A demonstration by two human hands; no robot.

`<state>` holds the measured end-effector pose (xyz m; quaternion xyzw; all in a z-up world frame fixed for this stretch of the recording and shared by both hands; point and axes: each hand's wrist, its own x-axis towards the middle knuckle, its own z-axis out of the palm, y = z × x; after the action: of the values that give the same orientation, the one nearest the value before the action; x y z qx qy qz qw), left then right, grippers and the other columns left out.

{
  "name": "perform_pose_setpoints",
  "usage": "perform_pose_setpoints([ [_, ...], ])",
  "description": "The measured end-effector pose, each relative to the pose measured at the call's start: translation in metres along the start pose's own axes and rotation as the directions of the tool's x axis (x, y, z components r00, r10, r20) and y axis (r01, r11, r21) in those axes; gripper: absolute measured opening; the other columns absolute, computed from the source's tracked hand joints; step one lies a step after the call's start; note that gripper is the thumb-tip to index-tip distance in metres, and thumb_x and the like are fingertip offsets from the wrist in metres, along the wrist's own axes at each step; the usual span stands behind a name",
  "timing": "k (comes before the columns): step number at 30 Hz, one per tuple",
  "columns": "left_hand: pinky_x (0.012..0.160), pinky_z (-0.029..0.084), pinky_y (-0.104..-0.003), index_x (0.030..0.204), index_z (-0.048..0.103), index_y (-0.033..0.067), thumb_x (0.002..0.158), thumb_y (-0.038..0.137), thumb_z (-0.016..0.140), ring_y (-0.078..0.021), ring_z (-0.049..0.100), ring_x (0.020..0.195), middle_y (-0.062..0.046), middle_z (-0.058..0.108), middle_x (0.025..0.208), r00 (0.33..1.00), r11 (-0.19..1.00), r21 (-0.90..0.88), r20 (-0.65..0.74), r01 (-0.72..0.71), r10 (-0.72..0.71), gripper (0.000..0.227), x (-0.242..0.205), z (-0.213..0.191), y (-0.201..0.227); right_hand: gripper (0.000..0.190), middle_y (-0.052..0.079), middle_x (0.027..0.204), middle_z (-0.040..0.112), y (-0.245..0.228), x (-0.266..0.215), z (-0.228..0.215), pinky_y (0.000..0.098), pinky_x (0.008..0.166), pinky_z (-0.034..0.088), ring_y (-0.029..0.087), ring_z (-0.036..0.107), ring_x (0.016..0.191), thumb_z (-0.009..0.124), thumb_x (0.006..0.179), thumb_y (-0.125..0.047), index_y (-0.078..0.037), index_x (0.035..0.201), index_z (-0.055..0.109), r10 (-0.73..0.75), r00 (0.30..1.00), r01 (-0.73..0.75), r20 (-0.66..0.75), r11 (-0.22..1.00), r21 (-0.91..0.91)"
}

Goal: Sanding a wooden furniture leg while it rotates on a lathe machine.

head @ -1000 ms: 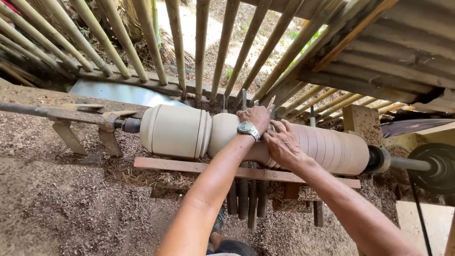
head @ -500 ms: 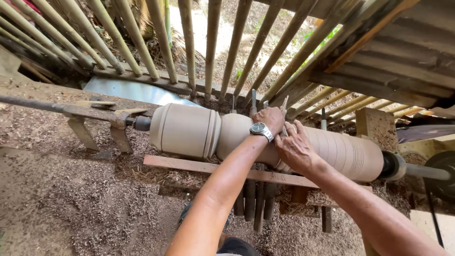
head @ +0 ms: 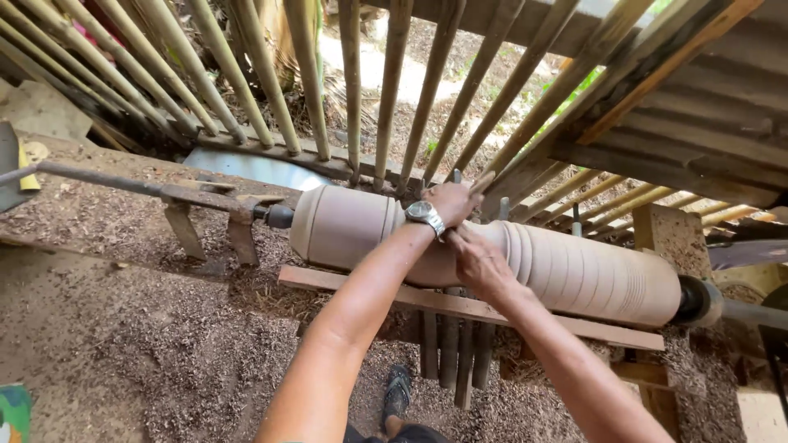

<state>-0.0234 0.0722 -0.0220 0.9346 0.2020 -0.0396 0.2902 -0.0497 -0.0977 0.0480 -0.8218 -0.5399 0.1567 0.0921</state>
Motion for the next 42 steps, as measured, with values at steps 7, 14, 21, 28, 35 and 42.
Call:
perform_pose_setpoints([
  [7, 0.1, 0.047, -0.06, 0.111, 0.077, 0.014, 0.096, 0.058, 0.055, -0.0368, 0.066, 0.113, -0.016, 0.072, 0.114, 0.988, 0.99, -0.001, -0.073, 0.139, -0.139, 0.051, -0.013, -0.004, -0.007, 0.054, 0.023, 0.123, 0.062, -0.022, -0.007, -0.01, 0.0481, 0.085, 0.058, 0.042, 0.065, 0.102, 0.046, 0.079, 0.016, 0.003, 0.13, 0.056, -0.308, 0.922, 0.326, -0.235, 0.945, 0.039],
  [14, 0.104, 0.049, -0.053, 0.114, 0.075, 0.0097, 0.098, 0.059, 0.054, -0.0362, 0.067, 0.116, -0.018, 0.072, 0.121, 0.981, 0.98, -0.05, -0.013, 0.194, -0.195, 0.056, -0.022, -0.017, -0.013, 0.046, 0.02, 0.117, 0.063, -0.026, 0.002, -0.008, 0.0468, 0.089, 0.057, 0.039, 0.065, 0.104, 0.048, 0.082, 0.015, 0.002, 0.125, 0.059, -0.313, 0.917, 0.329, -0.249, 0.944, 0.023],
  [21, 0.104, 0.048, -0.053, 0.116, 0.075, 0.0117, 0.095, 0.059, 0.055, -0.0347, 0.068, 0.116, -0.016, 0.072, 0.121, 0.968, 0.965, -0.087, 0.002, 0.249, -0.25, 0.055, -0.024, -0.023, -0.032, 0.047, 0.017, 0.121, 0.064, -0.037, 0.009, -0.009, 0.0459, 0.088, 0.058, 0.038, 0.065, 0.107, 0.048, 0.08, 0.015, -0.002, 0.122, 0.062, -0.306, 0.929, 0.316, -0.205, 0.949, 0.014],
  [28, 0.106, 0.044, -0.054, 0.12, 0.072, 0.0126, 0.096, 0.057, 0.054, -0.0361, 0.064, 0.119, -0.017, 0.07, 0.125, 0.964, 0.964, -0.014, 0.008, 0.266, -0.266, 0.053, -0.022, -0.021, -0.048, 0.048, 0.02, 0.121, 0.063, -0.052, 0.015, -0.009, 0.0487, 0.09, 0.055, 0.04, 0.062, 0.111, 0.051, 0.079, 0.011, 0.0, 0.124, 0.062, -0.345, 0.908, 0.353, -0.238, 0.935, -0.009],
  [35, 0.098, 0.052, -0.053, 0.113, 0.075, 0.0078, 0.095, 0.058, 0.055, -0.0371, 0.07, 0.109, -0.018, 0.073, 0.117, 0.97, 0.969, 0.053, -0.034, 0.241, -0.24, 0.057, -0.035, -0.037, -0.051, 0.041, 0.02, 0.116, 0.064, -0.053, 0.019, 0.001, 0.0502, 0.098, 0.052, 0.041, 0.061, 0.116, 0.053, 0.076, 0.007, 0.003, 0.116, 0.063, -0.455, 0.844, 0.439, -0.282, 0.89, -0.123],
  [42, 0.064, 0.06, -0.04, 0.107, 0.073, -0.0022, 0.103, 0.049, 0.048, -0.0325, 0.075, 0.079, -0.027, 0.077, 0.1, 0.976, 0.787, -0.585, 0.035, 0.195, -0.216, 0.057, -0.016, -0.033, -0.05, 0.046, 0.015, 0.141, 0.061, 0.021, 0.008, -0.004, 0.0476, 0.112, 0.05, 0.032, 0.059, 0.128, 0.048, 0.097, 0.007, -0.013, 0.135, 0.065, -0.521, 0.817, 0.409, -0.248, 0.826, -0.387],
])
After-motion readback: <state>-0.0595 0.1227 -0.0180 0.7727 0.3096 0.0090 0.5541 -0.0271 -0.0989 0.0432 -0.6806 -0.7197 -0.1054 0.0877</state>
